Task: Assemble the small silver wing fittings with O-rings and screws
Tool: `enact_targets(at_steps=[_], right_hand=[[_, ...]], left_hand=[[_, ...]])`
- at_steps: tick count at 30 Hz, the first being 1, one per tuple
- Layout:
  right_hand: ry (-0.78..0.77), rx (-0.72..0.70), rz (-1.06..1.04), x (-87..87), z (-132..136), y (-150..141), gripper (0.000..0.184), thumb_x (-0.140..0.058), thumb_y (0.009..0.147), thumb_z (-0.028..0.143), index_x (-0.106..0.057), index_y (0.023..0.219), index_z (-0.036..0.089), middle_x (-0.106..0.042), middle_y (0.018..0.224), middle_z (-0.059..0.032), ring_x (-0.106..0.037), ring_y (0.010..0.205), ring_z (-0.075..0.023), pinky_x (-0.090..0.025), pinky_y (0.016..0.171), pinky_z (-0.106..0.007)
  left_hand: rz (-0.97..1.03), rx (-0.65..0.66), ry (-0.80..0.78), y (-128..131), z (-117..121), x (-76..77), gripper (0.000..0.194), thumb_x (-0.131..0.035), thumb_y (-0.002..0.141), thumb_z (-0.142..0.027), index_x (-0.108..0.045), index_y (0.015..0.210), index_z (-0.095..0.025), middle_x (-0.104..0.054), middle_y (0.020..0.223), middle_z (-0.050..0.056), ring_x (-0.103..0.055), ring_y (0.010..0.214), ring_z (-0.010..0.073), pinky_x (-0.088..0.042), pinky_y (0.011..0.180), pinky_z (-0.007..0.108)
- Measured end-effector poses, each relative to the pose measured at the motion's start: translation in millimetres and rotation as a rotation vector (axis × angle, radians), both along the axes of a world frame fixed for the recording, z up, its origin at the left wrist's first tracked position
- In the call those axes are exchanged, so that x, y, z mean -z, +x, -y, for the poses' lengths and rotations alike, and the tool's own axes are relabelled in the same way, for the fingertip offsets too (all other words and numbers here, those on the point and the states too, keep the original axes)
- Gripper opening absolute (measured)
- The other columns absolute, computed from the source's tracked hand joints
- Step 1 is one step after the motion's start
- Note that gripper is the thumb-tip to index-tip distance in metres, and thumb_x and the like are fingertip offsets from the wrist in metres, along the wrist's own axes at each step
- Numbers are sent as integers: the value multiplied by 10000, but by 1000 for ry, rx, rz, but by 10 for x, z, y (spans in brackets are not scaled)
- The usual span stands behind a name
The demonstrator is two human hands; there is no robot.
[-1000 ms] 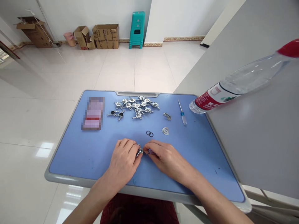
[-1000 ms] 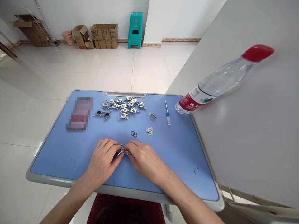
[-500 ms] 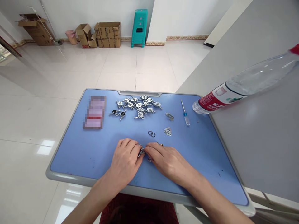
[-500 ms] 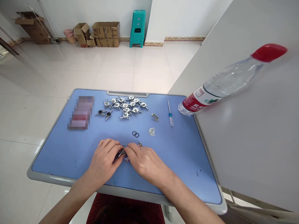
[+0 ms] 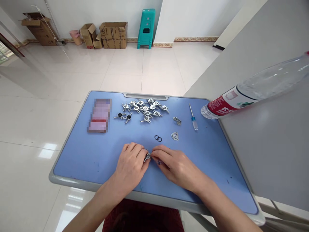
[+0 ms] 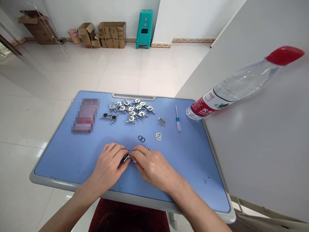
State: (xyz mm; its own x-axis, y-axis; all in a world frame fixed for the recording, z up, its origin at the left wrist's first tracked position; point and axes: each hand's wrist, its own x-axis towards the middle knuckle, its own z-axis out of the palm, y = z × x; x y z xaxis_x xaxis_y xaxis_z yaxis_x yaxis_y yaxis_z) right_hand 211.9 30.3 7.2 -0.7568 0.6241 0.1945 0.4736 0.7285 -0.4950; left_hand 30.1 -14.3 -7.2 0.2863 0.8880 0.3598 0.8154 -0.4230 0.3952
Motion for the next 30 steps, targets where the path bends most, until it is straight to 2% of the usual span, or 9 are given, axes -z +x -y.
enact_targets(at_steps=[5,11,20,27,30], right_hand=[[-149,52,-71,-36,-31,6,241,-392,905,61,-575,977,201,-643,877,-48,-622,729,-149,-501,630,-246],[-125,55,-50,-1,-35,-36,184,-464,924,105,-616,959,202,-649,867,-42,-630,715,-143,-498,629,-239],[-246,110,-44,-42,-54,-54,203,-454,920,118,-625,857,208,-667,788,-22,-609,670,-135,-465,610,-235],[-274,260,-77,-116,-150,23,141,-516,887,122,-616,838,209,-677,775,-5,-607,679,-143,-456,616,-241],[-266,261,-71,-161,-158,56,142,-516,893,123,-618,845,209,-671,798,-9,-597,686,-141,-445,617,-241]], left_hand=[[1,5,0,-9,1,-10,77,-526,910,-136,-590,883,-170,-645,859,47,-559,809,210,-442,700,360],[-14,1,-24,-2,-3,-28,92,-527,913,-143,-589,857,-181,-637,841,39,-564,809,206,-451,713,357],[-4,15,-19,-8,-1,-22,76,-527,911,-133,-590,898,-173,-644,877,43,-552,826,208,-447,719,360],[15,16,-16,-12,-12,-13,73,-522,917,-140,-587,915,-175,-657,889,45,-564,833,209,-449,717,368],[18,16,-9,-9,-14,-3,75,-524,911,-136,-584,913,-181,-662,894,43,-571,835,210,-452,715,367]])
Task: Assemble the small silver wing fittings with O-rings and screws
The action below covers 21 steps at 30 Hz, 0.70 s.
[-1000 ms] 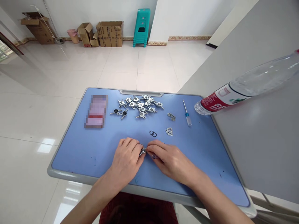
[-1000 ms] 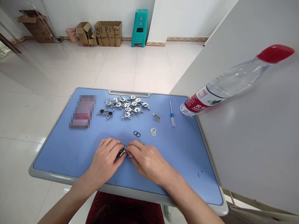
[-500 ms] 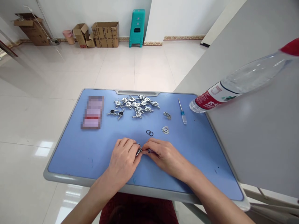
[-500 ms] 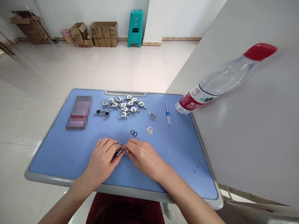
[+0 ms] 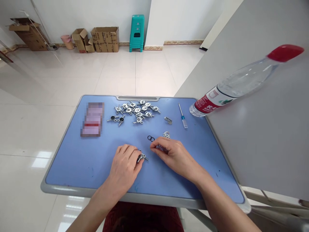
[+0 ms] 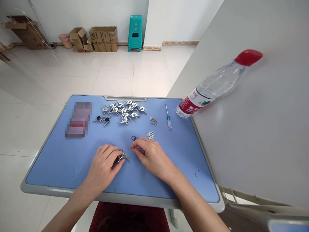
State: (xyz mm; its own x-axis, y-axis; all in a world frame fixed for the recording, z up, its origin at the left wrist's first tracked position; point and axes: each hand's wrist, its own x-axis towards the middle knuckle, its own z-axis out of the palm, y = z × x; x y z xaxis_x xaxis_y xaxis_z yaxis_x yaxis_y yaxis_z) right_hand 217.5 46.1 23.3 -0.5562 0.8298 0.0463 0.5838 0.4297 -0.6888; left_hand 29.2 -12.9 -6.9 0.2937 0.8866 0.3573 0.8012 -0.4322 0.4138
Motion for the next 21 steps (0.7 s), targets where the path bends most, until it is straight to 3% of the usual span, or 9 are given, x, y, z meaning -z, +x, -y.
enact_targets(at_steps=[9,17,21], right_hand=[[28,-77,30,98,119,-154,55,-616,865,139,-629,871,193,-646,802,-7,-586,654,-123,-417,589,-224],[162,-111,145,177,111,-131,186,-476,885,68,-624,916,177,-644,824,-43,-601,653,-143,-407,561,-234],[122,-137,99,170,90,-87,242,-413,875,31,-598,893,184,-653,832,-39,-604,676,-138,-445,591,-236]], left_hand=[[-7,-6,34,-3,-3,15,83,-519,904,-119,-579,901,-176,-655,888,45,-575,829,214,-452,716,365],[3,-5,35,2,-3,28,62,-524,920,-147,-580,901,-165,-655,903,49,-570,833,211,-451,715,368],[6,-2,38,1,-1,25,65,-524,921,-150,-585,926,-169,-658,905,49,-573,836,209,-451,712,363]])
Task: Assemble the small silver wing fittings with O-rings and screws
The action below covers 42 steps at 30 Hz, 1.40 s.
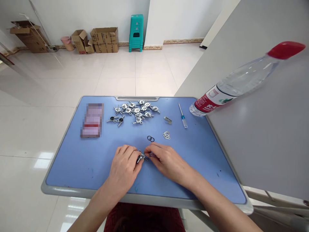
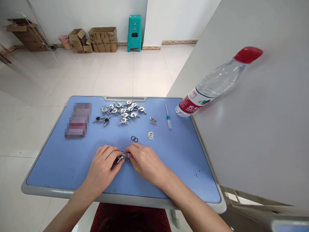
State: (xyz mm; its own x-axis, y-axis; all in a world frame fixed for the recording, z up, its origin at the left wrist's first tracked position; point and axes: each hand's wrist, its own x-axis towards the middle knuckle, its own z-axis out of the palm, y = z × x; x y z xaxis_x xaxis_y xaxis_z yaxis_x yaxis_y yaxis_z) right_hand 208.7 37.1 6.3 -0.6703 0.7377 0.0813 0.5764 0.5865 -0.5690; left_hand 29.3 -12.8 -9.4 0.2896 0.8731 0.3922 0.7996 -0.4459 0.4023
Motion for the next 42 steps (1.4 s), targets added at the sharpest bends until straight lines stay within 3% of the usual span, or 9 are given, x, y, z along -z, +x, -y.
enact_targets(at_steps=[3,11,15,18,24,33,37,42], right_hand=[[29,-33,-2,-7,4,21,262,-396,876,11,-591,920,180,-649,837,-40,-607,690,-138,-450,605,-237],[335,-142,157,-37,88,-10,250,-384,895,-6,-581,909,147,-592,771,-35,-514,544,-128,-333,481,-250],[561,-189,245,-64,145,-53,289,-357,871,-49,-575,825,134,-557,701,-36,-464,496,-133,-279,452,-272],[615,-180,278,-84,167,-82,313,-347,872,-49,-563,758,147,-528,656,-28,-427,468,-133,-254,440,-285],[515,-178,190,-77,144,-81,314,-350,852,-67,-585,818,138,-563,694,-33,-471,504,-137,-297,454,-271],[-31,30,-66,0,29,-26,243,-436,870,18,-604,867,194,-671,800,-22,-631,685,-136,-471,598,-225],[-46,32,-103,-18,46,-49,247,-419,878,41,-611,848,194,-675,795,-28,-632,676,-142,-491,596,-237],[62,-28,-66,24,83,-29,301,-383,867,1,-618,912,184,-678,829,-45,-645,708,-144,-520,627,-242]], left_hand=[[-3,-2,-5,0,4,-1,69,-519,923,-151,-585,917,-172,-655,892,49,-569,830,210,-450,709,363],[-12,-2,-12,5,4,-2,86,-514,920,-131,-585,880,-158,-638,860,50,-547,816,211,-448,699,364],[5,-1,-15,5,6,-3,113,-497,925,-125,-585,866,-162,-632,841,45,-545,796,203,-448,694,358],[8,1,-7,5,8,-5,142,-469,938,-129,-585,867,-168,-635,840,45,-544,792,198,-450,696,355],[9,-3,-10,7,7,-6,135,-476,936,-130,-584,866,-169,-635,847,48,-543,794,201,-447,690,355],[-17,0,-8,-2,11,-4,89,-503,933,-146,-587,907,-162,-643,881,55,-553,828,212,-453,707,363],[-32,2,-16,1,15,-23,114,-490,936,-144,-588,884,-167,-638,863,53,-553,815,212,-452,696,361],[-25,-2,-21,2,17,-21,100,-507,925,-134,-591,882,-168,-634,847,47,-550,798,209,-453,689,358]])
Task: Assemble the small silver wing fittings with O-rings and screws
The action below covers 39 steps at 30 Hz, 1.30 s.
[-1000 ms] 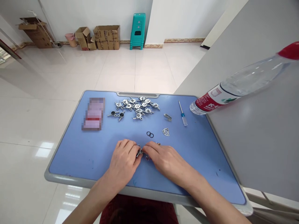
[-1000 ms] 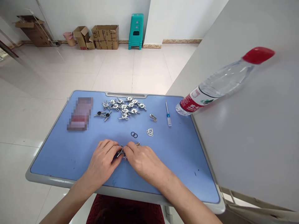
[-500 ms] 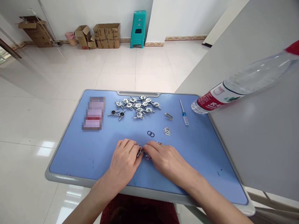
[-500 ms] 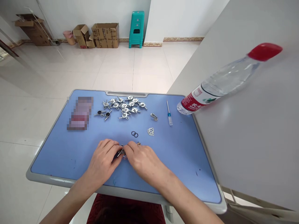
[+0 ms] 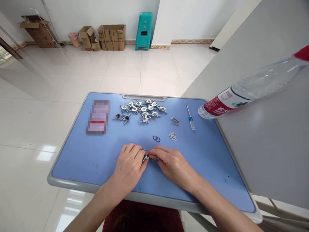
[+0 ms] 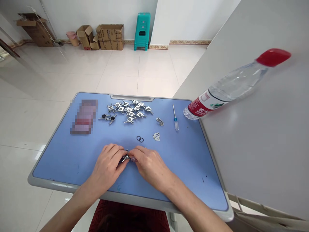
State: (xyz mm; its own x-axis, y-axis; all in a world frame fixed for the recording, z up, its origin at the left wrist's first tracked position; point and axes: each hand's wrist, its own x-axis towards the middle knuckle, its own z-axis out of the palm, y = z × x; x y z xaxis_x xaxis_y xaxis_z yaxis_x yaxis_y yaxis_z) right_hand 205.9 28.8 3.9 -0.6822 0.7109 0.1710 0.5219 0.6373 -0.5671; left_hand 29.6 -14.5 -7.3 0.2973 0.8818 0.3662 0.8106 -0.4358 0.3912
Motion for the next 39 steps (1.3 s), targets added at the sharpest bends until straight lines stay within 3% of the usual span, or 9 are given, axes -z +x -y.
enact_targets(at_steps=[12,20,23,28,33,36,39], right_hand=[[418,-105,106,-7,43,17,333,-312,909,-21,-604,890,135,-652,801,-82,-594,623,-140,-443,527,-241],[499,-140,193,-49,83,-17,359,-310,915,-20,-633,858,124,-645,749,-96,-583,568,-160,-437,487,-270],[393,-123,148,-31,59,0,350,-310,930,1,-634,937,132,-657,767,-79,-601,593,-151,-447,507,-254],[3,20,-12,-159,-24,94,214,-428,984,251,-566,1126,169,-644,894,-73,-617,686,-154,-485,571,-255],[-261,162,-294,-328,-43,145,260,-346,1008,317,-575,961,203,-603,812,-37,-568,699,-150,-485,640,-265],[-345,209,-410,-316,-49,135,310,-342,1013,344,-582,878,201,-613,862,-47,-563,720,-151,-485,674,-278],[-312,211,-451,-271,-56,127,315,-352,1010,364,-591,886,201,-614,904,-54,-563,760,-159,-482,689,-286]], left_hand=[[24,4,14,0,-2,18,93,-519,918,-116,-592,876,-154,-635,841,49,-540,792,204,-450,686,357],[28,8,11,-4,-6,-3,144,-475,929,-102,-592,873,-165,-636,836,48,-549,788,202,-453,687,353],[21,4,7,3,-8,-2,130,-485,930,-117,-594,884,-170,-638,837,47,-554,795,203,-455,692,353],[12,-6,-4,8,-11,-16,84,-517,924,-151,-593,898,-177,-645,859,49,-564,811,208,-453,695,357],[37,-12,-44,6,-13,-33,92,-527,888,-115,-589,894,-183,-649,879,43,-568,829,210,-445,709,358],[50,-20,-41,12,-16,-25,107,-523,873,-113,-596,889,-190,-652,883,40,-571,834,207,-449,709,356],[49,-29,-75,15,-20,-19,118,-523,863,-119,-606,870,-203,-647,879,37,-568,832,204,-459,717,354]])
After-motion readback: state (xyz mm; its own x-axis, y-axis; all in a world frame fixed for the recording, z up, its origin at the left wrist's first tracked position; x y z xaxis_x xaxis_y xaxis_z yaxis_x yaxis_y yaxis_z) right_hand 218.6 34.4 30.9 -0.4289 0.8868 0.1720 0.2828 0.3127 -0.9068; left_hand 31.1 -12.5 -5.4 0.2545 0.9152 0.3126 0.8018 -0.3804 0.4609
